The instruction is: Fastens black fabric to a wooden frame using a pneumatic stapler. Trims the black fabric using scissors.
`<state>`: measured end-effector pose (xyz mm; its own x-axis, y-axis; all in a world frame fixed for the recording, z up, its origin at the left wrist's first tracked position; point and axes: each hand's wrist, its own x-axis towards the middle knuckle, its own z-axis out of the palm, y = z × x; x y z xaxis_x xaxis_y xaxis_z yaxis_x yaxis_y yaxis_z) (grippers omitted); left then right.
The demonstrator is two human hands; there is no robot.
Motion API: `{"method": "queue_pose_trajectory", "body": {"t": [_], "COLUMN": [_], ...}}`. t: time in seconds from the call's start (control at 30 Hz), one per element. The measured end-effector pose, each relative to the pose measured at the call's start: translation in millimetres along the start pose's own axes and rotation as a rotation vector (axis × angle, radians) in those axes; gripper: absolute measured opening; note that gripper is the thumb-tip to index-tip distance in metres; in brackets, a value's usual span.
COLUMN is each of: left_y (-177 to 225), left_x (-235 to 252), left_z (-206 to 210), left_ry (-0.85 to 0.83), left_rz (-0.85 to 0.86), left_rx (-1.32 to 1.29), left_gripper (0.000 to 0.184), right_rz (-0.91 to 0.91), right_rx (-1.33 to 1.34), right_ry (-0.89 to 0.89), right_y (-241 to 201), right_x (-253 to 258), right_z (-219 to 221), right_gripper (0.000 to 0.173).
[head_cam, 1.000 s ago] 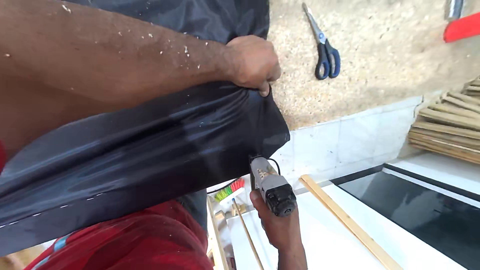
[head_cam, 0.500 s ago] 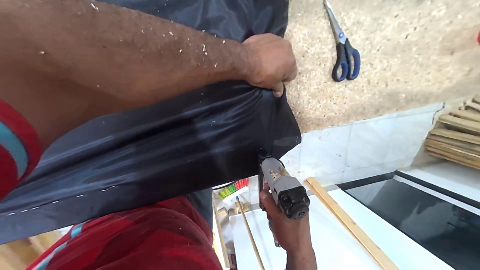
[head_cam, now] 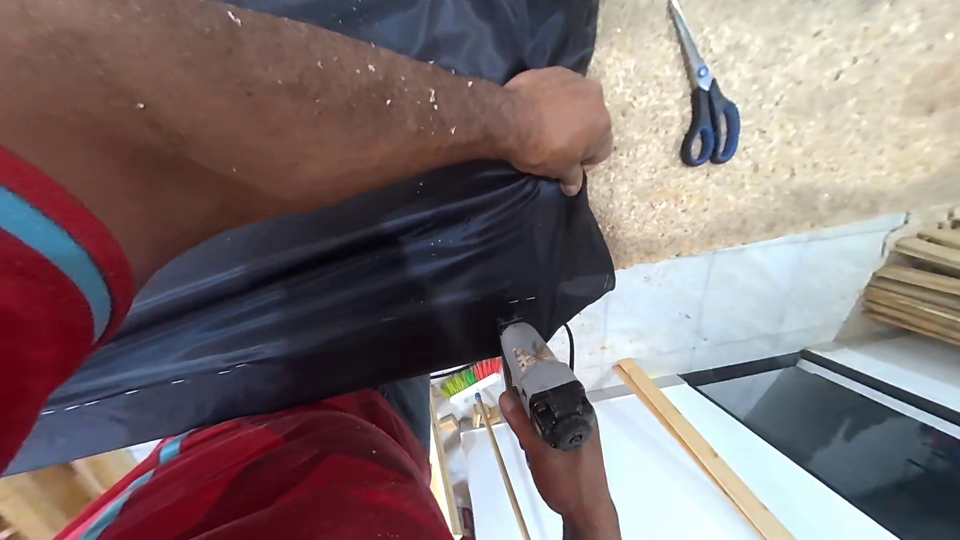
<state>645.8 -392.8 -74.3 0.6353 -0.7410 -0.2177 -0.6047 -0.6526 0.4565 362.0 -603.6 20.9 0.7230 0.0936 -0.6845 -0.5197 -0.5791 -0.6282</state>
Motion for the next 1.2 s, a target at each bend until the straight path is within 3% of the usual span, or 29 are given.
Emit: {"method": "queue_pose_trajectory", "body": {"t": [0.2,0.37,0.43,0.57,0.63,0.77,0.83,0.93,1.03,1.2], "left_y": [-2.0,0.8,-4.9,-14.3,-10.0,6.2,12.8,15.2,14.0,6.3], "left_x": [0.5,4.0,0.4,-46.8,-100.5,-226.1,-267.2,-295.5,-293.9,-285.3], "left_z": [1.0,1.3,0.6,5.0,-2.5,21.4,41.8,68.9,75.0,69.4], "left_ry": [0.010,0.032,0.139,0.535,0.596,0.368,0.295,0.367,0.472,0.467], "left_rz": [0.022,0.026,0.053,0.096,-0.024,-0.471,-0.612,-0.631,-0.621,-0.656], "left_rx": [0.000,-0.003,-0.019,-0.066,-0.073,-0.049,-0.027,-0.016,-0.025,-0.010], "left_gripper": [0.033,0.038,0.045,0.056,0.061,0.091,0.096,0.070,0.039,0.035], "right_rz": [-0.038,-0.049,-0.034,0.056,0.084,0.139,0.147,0.109,0.040,0.000], "right_rx": [-0.073,-0.060,-0.013,0.074,0.067,-0.022,-0.073,-0.161,-0.212,-0.253], "right_ry": [0.019,0.058,0.070,0.099,0.120,0.077,0.043,0.015,0.011,0.034], "right_y": [-2.3,-1.1,-1.9,1.8,10.1,26.5,30.2,37.3,46.9,57.7], "right_x": [-2.2,-16.3,-33.8,-77.0,-92.6,-103.9,-104.0,-105.5,-106.5,-113.0], "right_z": [9.4,10.4,15.4,29.7,39.8,57.5,61.7,63.2,58.9,52.1], "right_gripper": [0.036,0.051,0.050,0.041,0.043,0.043,0.044,0.048,0.052,0.051]}}
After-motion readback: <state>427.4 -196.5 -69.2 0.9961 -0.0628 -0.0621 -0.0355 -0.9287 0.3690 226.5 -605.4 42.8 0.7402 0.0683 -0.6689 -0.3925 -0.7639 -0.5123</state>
